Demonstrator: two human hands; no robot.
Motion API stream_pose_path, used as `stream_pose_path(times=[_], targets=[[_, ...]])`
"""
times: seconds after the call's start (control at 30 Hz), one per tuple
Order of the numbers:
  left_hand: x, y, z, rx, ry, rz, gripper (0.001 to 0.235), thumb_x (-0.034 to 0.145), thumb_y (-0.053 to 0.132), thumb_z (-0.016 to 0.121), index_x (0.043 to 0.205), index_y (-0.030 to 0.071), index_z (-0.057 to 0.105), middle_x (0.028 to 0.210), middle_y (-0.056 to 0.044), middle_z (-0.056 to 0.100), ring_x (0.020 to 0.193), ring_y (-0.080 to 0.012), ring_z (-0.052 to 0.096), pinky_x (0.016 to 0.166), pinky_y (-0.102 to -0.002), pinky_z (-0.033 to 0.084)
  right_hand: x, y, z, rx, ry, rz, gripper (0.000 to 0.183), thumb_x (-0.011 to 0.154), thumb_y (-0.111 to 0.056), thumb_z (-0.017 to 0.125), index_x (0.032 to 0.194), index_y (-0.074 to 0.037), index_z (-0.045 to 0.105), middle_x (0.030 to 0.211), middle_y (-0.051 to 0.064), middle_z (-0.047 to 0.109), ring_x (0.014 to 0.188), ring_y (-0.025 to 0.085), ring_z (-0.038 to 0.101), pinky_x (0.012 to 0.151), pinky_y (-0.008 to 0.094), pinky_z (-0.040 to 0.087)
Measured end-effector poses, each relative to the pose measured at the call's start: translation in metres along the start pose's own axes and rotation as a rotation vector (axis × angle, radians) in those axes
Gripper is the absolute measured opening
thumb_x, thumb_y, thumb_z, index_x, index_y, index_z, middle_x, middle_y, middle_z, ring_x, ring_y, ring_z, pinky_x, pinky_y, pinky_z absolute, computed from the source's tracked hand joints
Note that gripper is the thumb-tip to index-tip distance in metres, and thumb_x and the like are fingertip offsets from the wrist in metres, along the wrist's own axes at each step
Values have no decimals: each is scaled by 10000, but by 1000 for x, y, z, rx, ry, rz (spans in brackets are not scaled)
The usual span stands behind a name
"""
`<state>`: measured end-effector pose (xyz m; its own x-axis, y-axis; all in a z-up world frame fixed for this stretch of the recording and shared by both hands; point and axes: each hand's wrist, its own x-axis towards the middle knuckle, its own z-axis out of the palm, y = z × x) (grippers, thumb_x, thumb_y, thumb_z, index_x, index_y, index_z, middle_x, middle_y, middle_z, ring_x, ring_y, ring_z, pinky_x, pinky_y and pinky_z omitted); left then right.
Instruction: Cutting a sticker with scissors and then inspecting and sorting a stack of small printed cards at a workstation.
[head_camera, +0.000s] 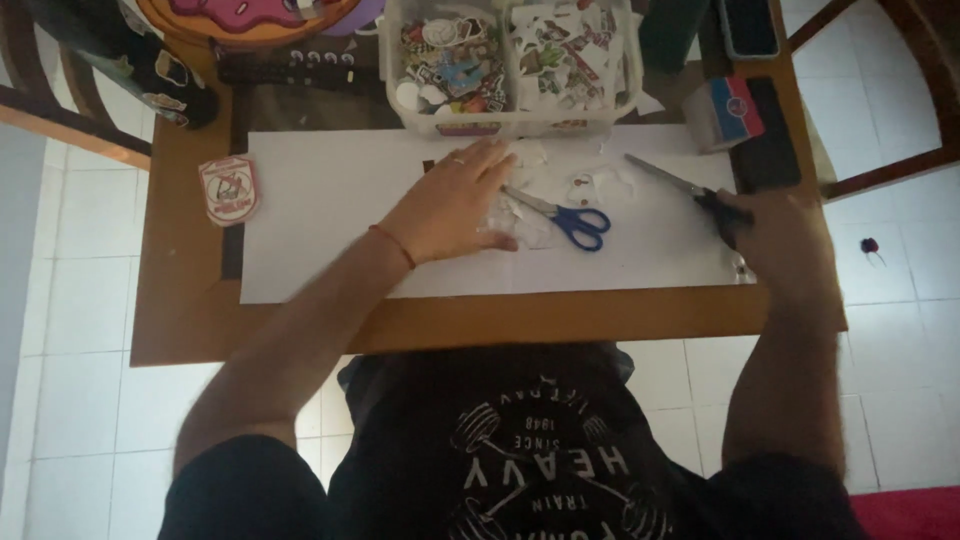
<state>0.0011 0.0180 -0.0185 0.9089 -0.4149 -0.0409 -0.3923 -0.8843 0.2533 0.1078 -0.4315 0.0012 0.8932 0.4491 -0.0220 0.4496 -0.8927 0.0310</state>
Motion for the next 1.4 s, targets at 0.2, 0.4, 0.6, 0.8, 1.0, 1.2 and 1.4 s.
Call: stream_pose_path(times=[0.2,0.4,0.6,0.8,1.0,1.2,1.4], targets=[[-7,-1,8,-144,-52,-96,1215,971,778,758,1781,30,248,1852,-238,271,1713,-388,217,1400,-534,120,-3,-64,-26,-746,-24,-36,242,1264,-395,564,1197,-320,783,977,-120,794,815,38,766,678,224,621],[-8,-2,16,-297,83,-64,1178,1008,919,523,1786,68,282,1764,-248,429,1673,-403,391,1377,-584,316,32,-167,2,-134,-93,-388,457,1103,-469,648,1461,-213,773,1420,36,758,1349,215,717,1095,390,563],[-10,-1,20,-313,86,-94,1130,1037,816,640,1788,59,267,1758,-272,418,1664,-424,399,1352,-581,368,18,-150,8,155,154,-334,369,877,-482,900,1078,-181,827,1007,6,743,966,218,769,831,325,618],[28,3,61,-124,194,87,917,1097,697,653,1745,98,406,1709,-235,480,1633,-434,429,1364,-671,269,-34,-69,1,242,233,-12,364,965,-425,891,1212,-161,847,1074,121,781,1021,366,796,844,482,627],[111,50,61,52,297,222,822,1164,728,499,1634,58,584,1697,-213,530,1607,-412,471,1361,-688,256,-52,-43,46,144,414,164,297,989,-389,885,1180,-162,870,979,75,739,909,319,781,758,393,632],[135,51,89,80,273,197,968,1120,841,367,1617,30,550,1698,-225,507,1626,-406,447,1341,-616,364,-48,-40,67,53,480,105,278,958,-433,898,1060,-180,844,918,64,732,857,309,780,729,412,644],[56,8,92,77,245,281,808,1211,677,367,1570,2,627,1675,-202,582,1585,-384,526,1385,-590,308,-51,-51,63,-143,446,97,389,1024,-511,866,1210,-170,840,1101,85,759,995,318,809,788,419,667]])
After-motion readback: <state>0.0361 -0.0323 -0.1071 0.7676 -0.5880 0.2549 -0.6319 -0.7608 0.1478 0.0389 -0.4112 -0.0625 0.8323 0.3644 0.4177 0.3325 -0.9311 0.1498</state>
